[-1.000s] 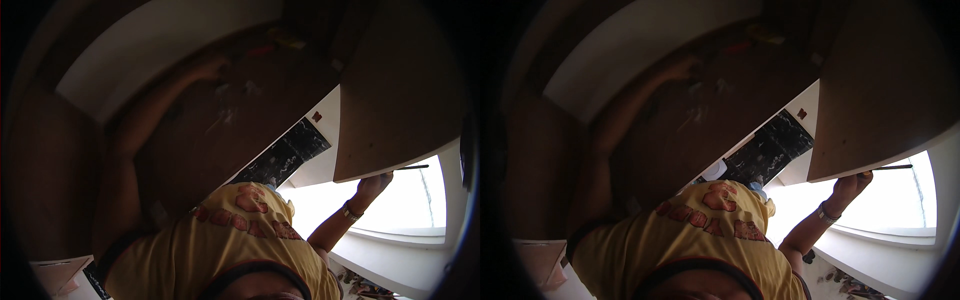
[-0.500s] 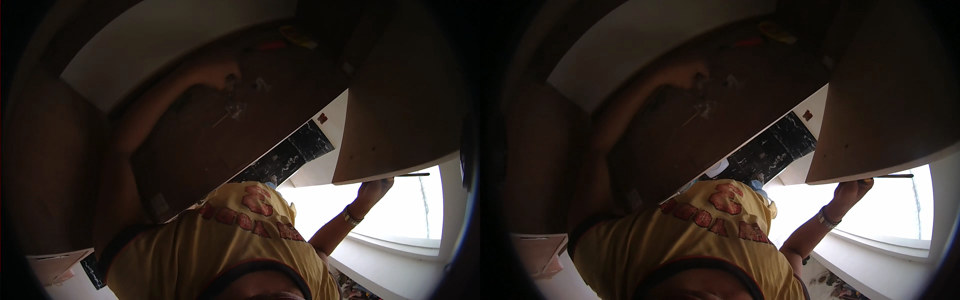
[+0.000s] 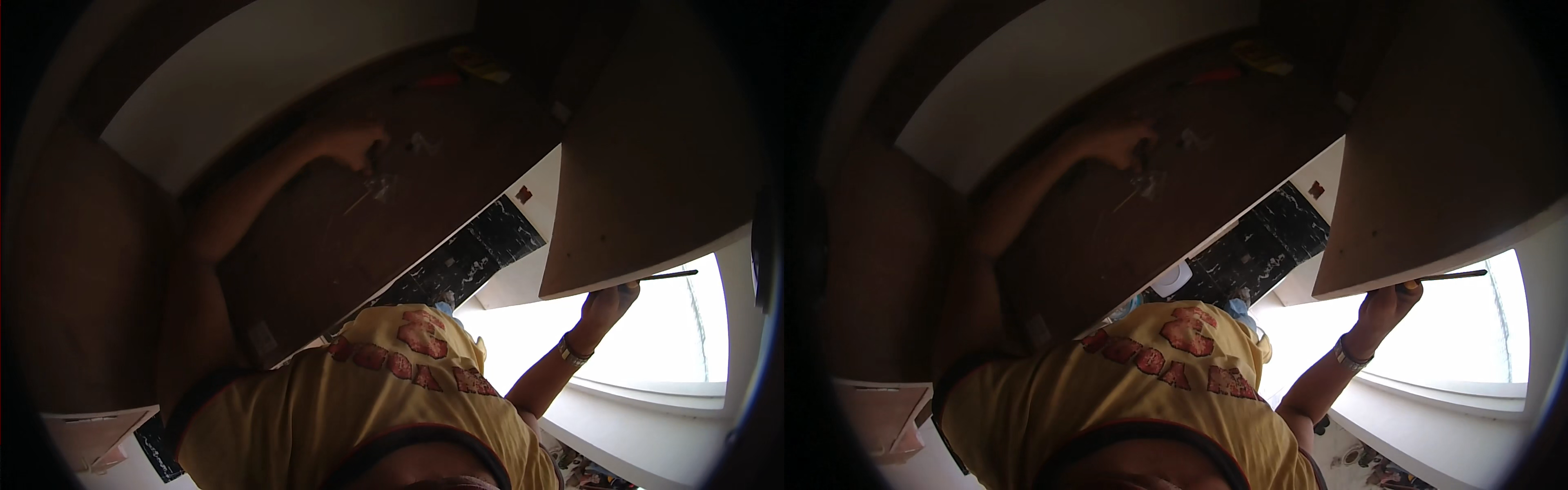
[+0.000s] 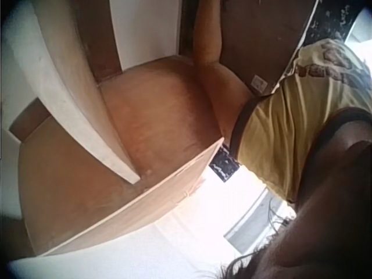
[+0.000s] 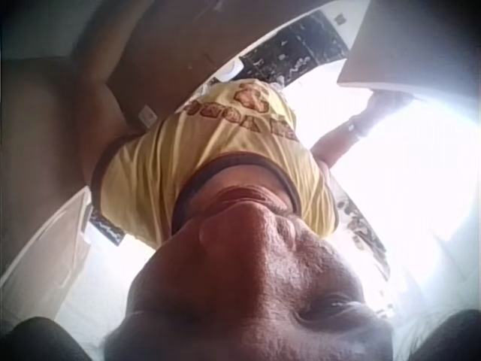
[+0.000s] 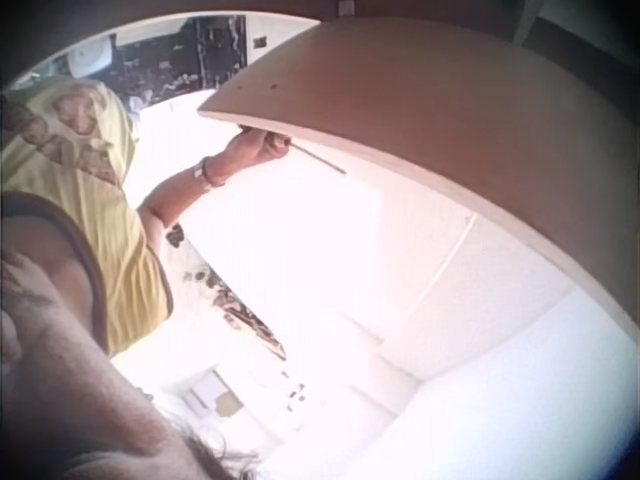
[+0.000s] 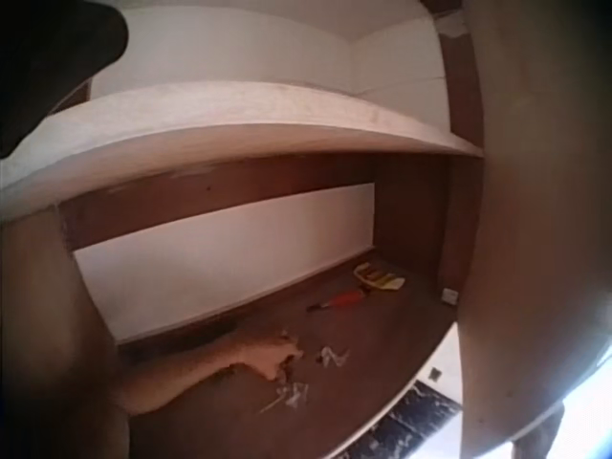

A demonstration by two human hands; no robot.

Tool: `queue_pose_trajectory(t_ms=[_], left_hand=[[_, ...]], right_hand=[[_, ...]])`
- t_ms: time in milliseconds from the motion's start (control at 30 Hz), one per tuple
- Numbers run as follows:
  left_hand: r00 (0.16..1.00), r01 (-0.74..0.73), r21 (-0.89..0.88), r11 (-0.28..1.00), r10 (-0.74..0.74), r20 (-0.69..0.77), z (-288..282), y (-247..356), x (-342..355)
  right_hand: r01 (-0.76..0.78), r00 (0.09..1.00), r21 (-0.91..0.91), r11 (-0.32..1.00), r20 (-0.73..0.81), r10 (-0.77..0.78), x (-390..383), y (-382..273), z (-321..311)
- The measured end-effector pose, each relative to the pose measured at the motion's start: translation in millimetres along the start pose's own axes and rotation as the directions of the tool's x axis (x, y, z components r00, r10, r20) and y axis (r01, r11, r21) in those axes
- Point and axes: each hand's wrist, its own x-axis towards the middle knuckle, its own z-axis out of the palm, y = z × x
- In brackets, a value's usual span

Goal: The person uses a screwdriver to fasten a magnetic catch to the underside of a cabinet shelf. They then turn to work on the side of the cabinet, using the screwdriver to install or adjust hardware on the door and frame.

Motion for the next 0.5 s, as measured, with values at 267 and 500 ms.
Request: queue_pose_trajectory(t_ms=[267,500], left_hand=[[0.972,-0.149,-0.585,0.797,0.01,-0.235,-22.3,-20.0,-5.7],[0.824,-0.546,-0.812,0.206,0.309,-0.476,-100.4,143.1,-33.1]], right_hand=[[0.028,0.994,-0.03,0.999,-0.103,-0.03,2.9,-2.4,18.3],[-0.014,1.0,-0.033,0.999,0.022,0.015,2.1,-22.7,36.5]])
